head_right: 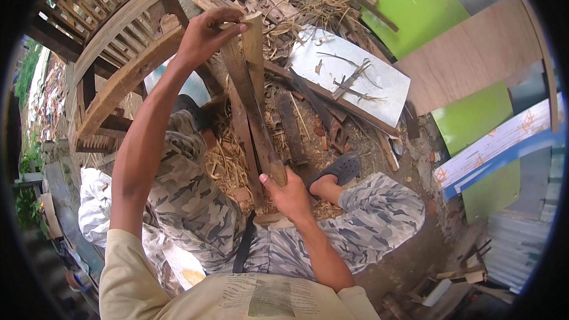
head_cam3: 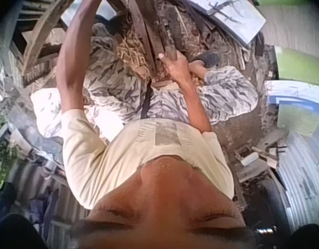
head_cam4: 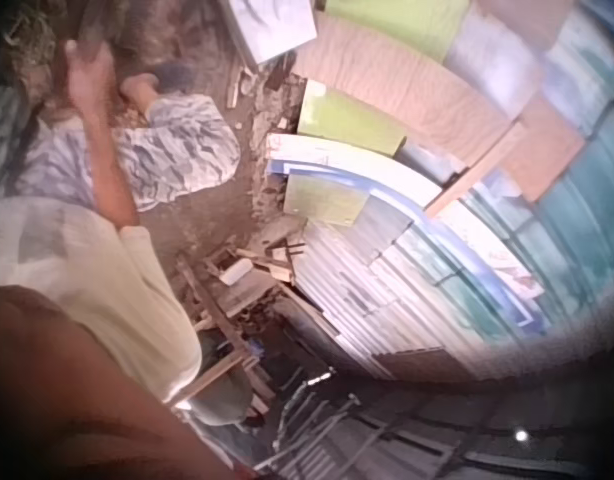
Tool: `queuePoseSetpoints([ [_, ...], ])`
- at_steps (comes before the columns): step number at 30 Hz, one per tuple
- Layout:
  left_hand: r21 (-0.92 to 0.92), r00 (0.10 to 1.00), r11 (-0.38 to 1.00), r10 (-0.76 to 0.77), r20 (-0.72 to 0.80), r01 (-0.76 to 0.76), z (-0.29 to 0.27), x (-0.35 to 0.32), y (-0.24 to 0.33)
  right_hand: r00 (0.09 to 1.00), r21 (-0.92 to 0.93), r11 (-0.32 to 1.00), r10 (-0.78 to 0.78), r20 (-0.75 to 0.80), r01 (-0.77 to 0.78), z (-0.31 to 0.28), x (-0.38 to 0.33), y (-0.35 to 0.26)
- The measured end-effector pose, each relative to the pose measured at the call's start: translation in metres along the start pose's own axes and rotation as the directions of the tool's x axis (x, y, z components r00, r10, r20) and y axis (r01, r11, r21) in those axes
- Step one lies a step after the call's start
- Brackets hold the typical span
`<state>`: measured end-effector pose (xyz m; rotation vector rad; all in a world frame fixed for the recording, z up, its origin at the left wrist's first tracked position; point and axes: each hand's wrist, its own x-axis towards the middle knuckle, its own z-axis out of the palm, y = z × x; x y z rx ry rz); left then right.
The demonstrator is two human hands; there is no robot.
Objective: The person sits on the ground and uses a machete and hammer to fit a cylindrical wooden piece into a slot on a wooden chair. They repeatedly position the piece, strike it with the hammer, and adjust it until it fits.
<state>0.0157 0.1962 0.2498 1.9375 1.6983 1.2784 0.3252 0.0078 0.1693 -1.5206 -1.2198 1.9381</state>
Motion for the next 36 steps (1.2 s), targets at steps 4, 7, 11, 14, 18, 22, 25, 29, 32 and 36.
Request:
queuePoseSetpoints([
  [4,0.016,0.995,0.998,-0.063,-0.073,0.064,0.007,0.001,0.005,0.920,-0.447,0.863,-0.345,-0.185,0.234,0.025,0.017,-0.005],
  [7,0.073,0.992,0.995,-0.059,-0.113,0.068,0.012,-0.001,0.014,0.922,-0.498,0.846,-0.328,-0.204,0.191,0.027,0.041,-0.013],
  [11,0.129,0.990,0.988,-0.065,-0.124,0.081,0.003,-0.002,0.008,0.954,-0.521,0.845,-0.242,-0.175,0.119,0.025,0.059,-0.008],
  [14,0.154,0.995,0.988,-0.005,-0.104,0.021,0.001,-0.002,0.005,0.989,-0.306,0.949,-0.108,-0.102,0.072,0.023,0.069,0.012],
  [18,0.228,0.996,0.972,0.073,-0.058,-0.058,-0.006,-0.001,0.001,0.995,0.100,0.991,0.080,0.067,-0.086,0.026,0.063,0.008],
  [22,0.370,0.987,0.918,0.160,-0.012,-0.144,-0.008,0.002,-0.003,0.981,0.239,0.959,0.118,0.152,-0.152,0.023,0.061,0.004],
  [25,0.415,0.977,0.889,0.212,0.004,-0.195,-0.007,0.004,-0.007,0.973,0.274,0.944,0.131,0.192,-0.182,0.022,0.062,0.005],
  [29,0.417,0.975,0.884,0.223,0.021,-0.211,-0.005,0.004,-0.007,0.958,0.316,0.924,0.135,0.252,-0.213,0.018,0.064,0.011],
  [32,0.420,0.953,0.866,0.303,-0.009,-0.271,-0.002,0.004,-0.007,0.946,0.346,0.906,0.143,0.290,-0.243,0.016,0.064,0.013],
  [36,0.439,0.930,0.838,0.366,-0.012,-0.324,-0.002,0.004,-0.008,0.920,0.441,0.849,0.122,0.373,-0.292,0.013,0.064,0.016],
])
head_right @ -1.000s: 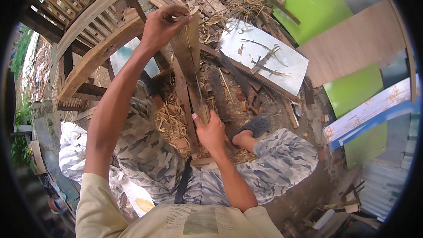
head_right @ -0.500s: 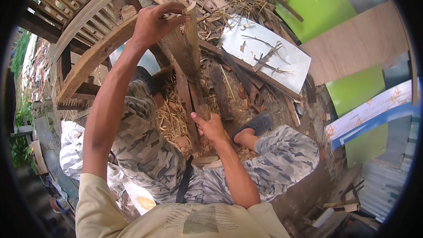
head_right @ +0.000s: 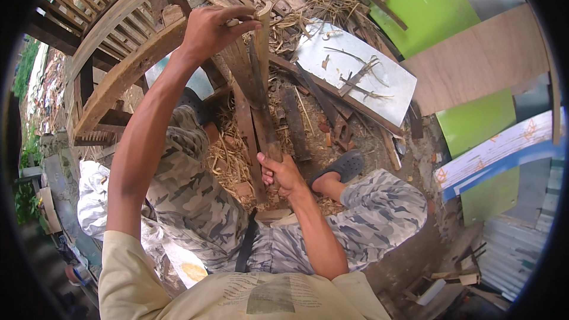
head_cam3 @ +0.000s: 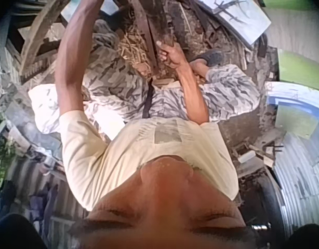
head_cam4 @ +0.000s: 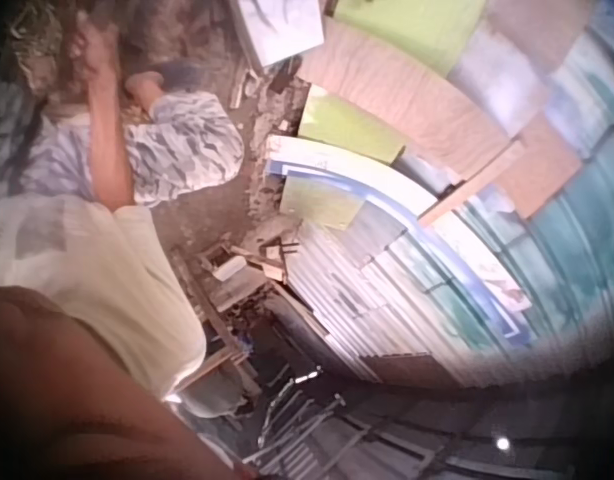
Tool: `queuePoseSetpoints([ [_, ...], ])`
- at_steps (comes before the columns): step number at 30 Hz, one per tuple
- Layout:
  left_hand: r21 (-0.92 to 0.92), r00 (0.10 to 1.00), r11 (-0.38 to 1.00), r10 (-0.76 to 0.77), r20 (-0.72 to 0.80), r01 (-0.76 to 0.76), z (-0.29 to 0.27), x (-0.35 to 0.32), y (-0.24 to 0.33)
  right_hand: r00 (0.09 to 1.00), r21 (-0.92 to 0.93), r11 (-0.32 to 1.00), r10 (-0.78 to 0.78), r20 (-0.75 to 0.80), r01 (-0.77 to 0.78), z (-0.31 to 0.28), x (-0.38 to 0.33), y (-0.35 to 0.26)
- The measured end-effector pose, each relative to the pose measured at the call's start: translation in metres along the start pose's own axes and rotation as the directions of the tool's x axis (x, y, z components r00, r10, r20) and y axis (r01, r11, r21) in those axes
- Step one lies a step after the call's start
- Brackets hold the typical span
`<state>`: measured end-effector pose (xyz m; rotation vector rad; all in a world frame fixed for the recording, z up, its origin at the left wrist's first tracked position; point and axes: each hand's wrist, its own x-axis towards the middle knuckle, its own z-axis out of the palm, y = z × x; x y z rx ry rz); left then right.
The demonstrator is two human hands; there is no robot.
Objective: The person sits on the ground and uses a machete and hammer to fit a cylindrical wooden piece into a slot on a wooden chair. They repeatedly position the piece, strike it with the hammer, and adjust it until it fits.
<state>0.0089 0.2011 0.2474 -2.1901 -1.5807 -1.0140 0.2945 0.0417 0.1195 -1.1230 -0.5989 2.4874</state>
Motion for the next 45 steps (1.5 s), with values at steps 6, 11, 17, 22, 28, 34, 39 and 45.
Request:
queuePoseSetpoints([
  [6,-0.052,0.999,0.997,0.051,-0.016,-0.052,-0.002,-0.003,0.001,0.996,0.088,0.995,0.029,0.078,-0.036,-0.008,0.001,0.006],
  [11,-0.087,0.998,0.994,0.065,0.013,-0.064,0.002,0.005,0.001,0.997,0.071,0.997,0.035,0.065,-0.040,-0.013,-0.009,-0.003],
  [17,-0.111,0.999,0.994,-0.010,0.039,0.014,0.006,0.006,0.013,0.881,-0.707,0.686,-0.428,-0.201,0.172,0.002,-0.011,-0.025],
  [22,-0.130,0.998,0.990,-0.040,0.049,0.046,0.010,0.002,0.011,0.748,-0.880,0.413,-0.655,-0.108,0.235,0.037,-0.006,-0.069],
  [28,-0.085,0.999,0.995,0.040,-0.017,-0.041,0.007,0.012,0.016,0.738,-0.887,0.461,-0.599,-0.310,0.002,-0.062,0.096,0.030],
  [34,-0.116,0.995,0.990,-0.076,0.059,0.082,0.000,-0.002,0.008,0.908,-0.704,0.694,-0.184,-0.375,-0.150,-0.078,0.109,0.043],
  [39,-0.118,0.992,0.985,-0.120,0.030,0.123,-0.001,-0.003,-0.001,0.958,-0.496,0.861,-0.041,-0.283,-0.110,-0.074,0.110,0.039],
  [45,-0.069,0.987,0.986,-0.145,0.075,0.150,-0.015,-0.008,-0.016,0.982,0.344,0.921,0.184,0.033,-0.184,-0.059,0.118,0.100],
])
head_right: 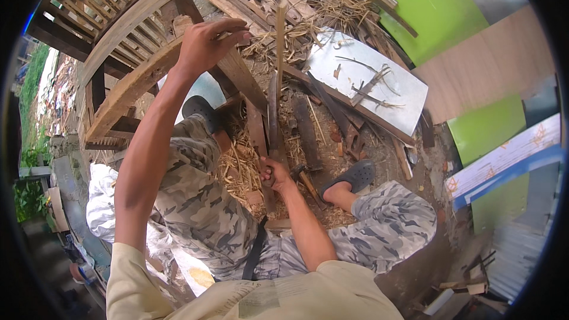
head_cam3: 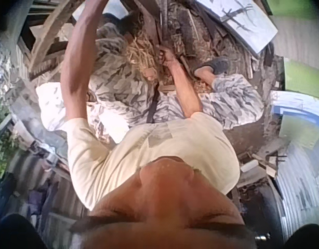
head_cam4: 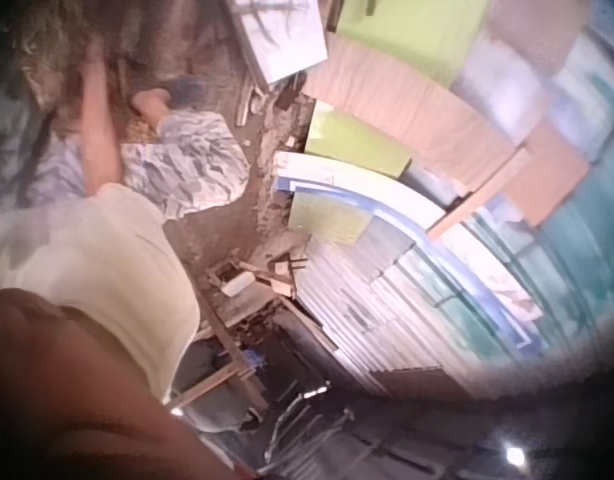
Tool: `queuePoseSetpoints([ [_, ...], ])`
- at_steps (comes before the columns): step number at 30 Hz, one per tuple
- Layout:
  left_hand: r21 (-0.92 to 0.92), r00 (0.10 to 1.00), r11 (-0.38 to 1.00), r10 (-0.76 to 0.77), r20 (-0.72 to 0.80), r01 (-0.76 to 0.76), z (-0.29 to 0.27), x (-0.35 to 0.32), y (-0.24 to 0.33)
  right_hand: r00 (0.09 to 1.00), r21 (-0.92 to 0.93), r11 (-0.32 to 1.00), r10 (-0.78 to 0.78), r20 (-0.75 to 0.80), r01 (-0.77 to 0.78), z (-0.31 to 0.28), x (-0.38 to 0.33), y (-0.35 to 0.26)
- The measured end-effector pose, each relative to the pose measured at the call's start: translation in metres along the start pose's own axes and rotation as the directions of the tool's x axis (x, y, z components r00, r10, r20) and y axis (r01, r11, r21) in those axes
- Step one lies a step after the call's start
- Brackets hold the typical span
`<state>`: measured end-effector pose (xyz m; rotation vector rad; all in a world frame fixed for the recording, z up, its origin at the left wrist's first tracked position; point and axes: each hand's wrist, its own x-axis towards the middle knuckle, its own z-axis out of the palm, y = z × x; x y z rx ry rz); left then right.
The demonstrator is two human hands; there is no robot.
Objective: The person sits on the ground and uses a machete and hammer to fit a cylindrical wooden piece into a slot on a wooden chair. They repeatedly position the piece, strike it with the hammer, and adjust it until it fits.
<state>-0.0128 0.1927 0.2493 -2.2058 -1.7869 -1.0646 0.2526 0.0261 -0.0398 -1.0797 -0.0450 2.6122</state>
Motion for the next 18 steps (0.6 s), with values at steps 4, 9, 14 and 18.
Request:
queuePoseSetpoints([
  [4,-0.021,1.000,1.000,-0.007,0.001,0.007,0.002,-0.008,0.007,0.978,-0.368,0.929,-0.109,-0.176,0.037,-0.010,-0.011,-0.028],
  [9,-0.026,0.997,0.997,-0.076,0.014,0.076,0.002,-0.006,0.018,0.795,-0.938,0.306,-0.604,-0.056,0.166,0.024,-0.039,-0.073],
  [14,-0.055,0.999,0.998,-0.035,-0.022,0.034,0.004,-0.012,0.016,0.642,-0.948,0.074,-0.752,0.152,0.311,0.063,-0.053,-0.084],
  [18,-0.078,1.000,0.997,-0.012,-0.018,0.010,0.009,-0.005,0.028,0.636,-0.993,0.045,-0.771,0.038,0.113,-0.031,-0.011,-0.055],
])
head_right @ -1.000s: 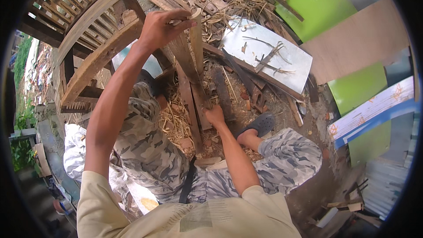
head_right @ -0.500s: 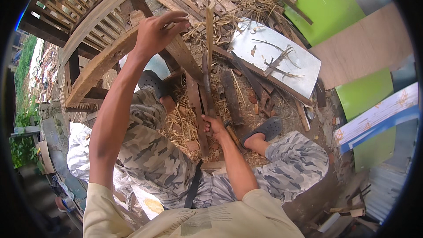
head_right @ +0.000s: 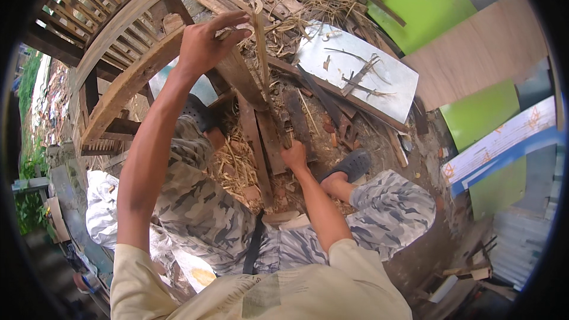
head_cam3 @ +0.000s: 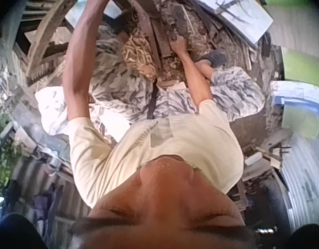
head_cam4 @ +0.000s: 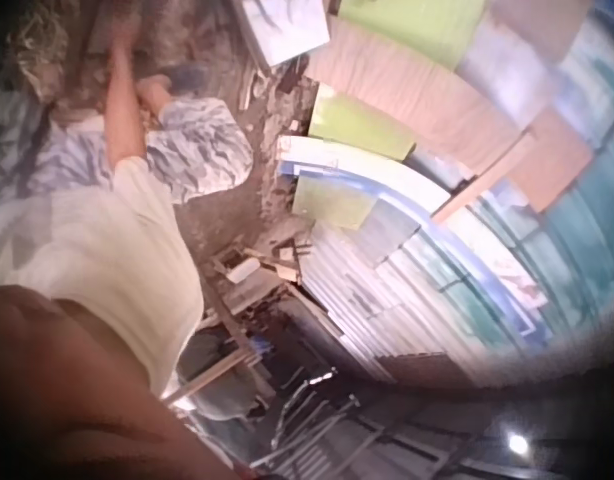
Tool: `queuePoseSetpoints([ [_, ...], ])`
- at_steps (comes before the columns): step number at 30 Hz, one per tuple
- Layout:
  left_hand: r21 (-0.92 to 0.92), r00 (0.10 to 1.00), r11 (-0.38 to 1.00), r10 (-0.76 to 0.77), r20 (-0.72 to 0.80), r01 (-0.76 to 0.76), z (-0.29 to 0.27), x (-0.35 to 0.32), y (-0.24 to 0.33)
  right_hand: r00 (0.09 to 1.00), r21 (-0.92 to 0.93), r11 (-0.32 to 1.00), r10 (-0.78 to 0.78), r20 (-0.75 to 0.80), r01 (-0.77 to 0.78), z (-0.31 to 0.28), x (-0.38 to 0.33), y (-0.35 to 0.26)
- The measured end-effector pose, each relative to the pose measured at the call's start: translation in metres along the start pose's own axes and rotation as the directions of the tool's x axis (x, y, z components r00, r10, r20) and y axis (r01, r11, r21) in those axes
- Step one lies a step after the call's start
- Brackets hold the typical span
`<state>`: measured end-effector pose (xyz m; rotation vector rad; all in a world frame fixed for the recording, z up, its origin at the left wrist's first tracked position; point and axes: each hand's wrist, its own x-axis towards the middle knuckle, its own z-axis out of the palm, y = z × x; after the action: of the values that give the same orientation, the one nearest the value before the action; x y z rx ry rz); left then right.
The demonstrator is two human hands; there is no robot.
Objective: The person sits on the ground and uses a machete and hammer to fit a cylindrical wooden piece into a slot on a wooden chair. They repeatedly position the piece, strike it with the hammer, and adjust it until it fits.
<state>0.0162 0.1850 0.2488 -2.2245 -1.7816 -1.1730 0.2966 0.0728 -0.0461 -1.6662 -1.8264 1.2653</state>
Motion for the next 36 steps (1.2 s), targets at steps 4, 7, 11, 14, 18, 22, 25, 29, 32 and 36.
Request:
queuePoseSetpoints([
  [4,0.099,1.000,0.995,0.008,0.000,-0.008,-0.003,-0.007,0.006,0.848,-0.067,0.874,0.484,0.214,-0.482,0.021,0.008,0.040],
  [7,0.073,0.998,0.995,-0.068,-0.017,0.069,-0.008,-0.005,0.000,0.699,0.234,0.684,0.548,0.460,-0.691,0.012,0.010,0.020],
  [11,0.058,0.995,0.998,0.029,-0.091,-0.024,-0.003,-0.007,-0.008,0.574,0.445,0.362,0.503,0.647,-0.819,-0.016,0.022,0.004],
  [14,0.033,0.994,0.999,0.024,-0.102,-0.020,-0.003,-0.009,-0.007,0.573,0.406,0.415,0.465,0.675,-0.815,-0.034,0.022,0.000],
  [18,0.035,0.999,0.999,-0.020,-0.047,0.021,-0.005,-0.009,-0.002,0.625,0.400,0.489,0.504,0.596,-0.775,-0.038,0.011,0.007],
  [22,0.039,0.996,0.996,-0.085,-0.018,0.086,-0.005,-0.008,0.001,0.846,-0.104,0.880,0.475,0.241,-0.464,-0.033,-0.002,0.014],
  [25,0.050,0.991,0.999,0.017,-0.134,-0.011,-0.004,-0.010,-0.003,0.923,-0.277,0.899,0.374,0.087,-0.339,-0.034,-0.013,0.006],
  [29,0.032,0.982,0.999,-0.015,-0.190,0.021,-0.005,-0.015,-0.004,0.895,-0.258,0.880,0.435,0.100,-0.399,-0.057,-0.013,-0.022],
  [32,0.029,0.970,1.000,0.009,-0.243,-0.003,-0.002,-0.010,0.001,0.928,-0.389,0.863,0.369,0.047,-0.323,-0.096,0.000,-0.031],
  [36,0.000,0.953,1.000,-0.029,-0.301,0.030,-0.005,-0.009,0.006,0.963,-0.575,0.799,0.262,0.066,-0.178,-0.166,0.012,-0.080],
])
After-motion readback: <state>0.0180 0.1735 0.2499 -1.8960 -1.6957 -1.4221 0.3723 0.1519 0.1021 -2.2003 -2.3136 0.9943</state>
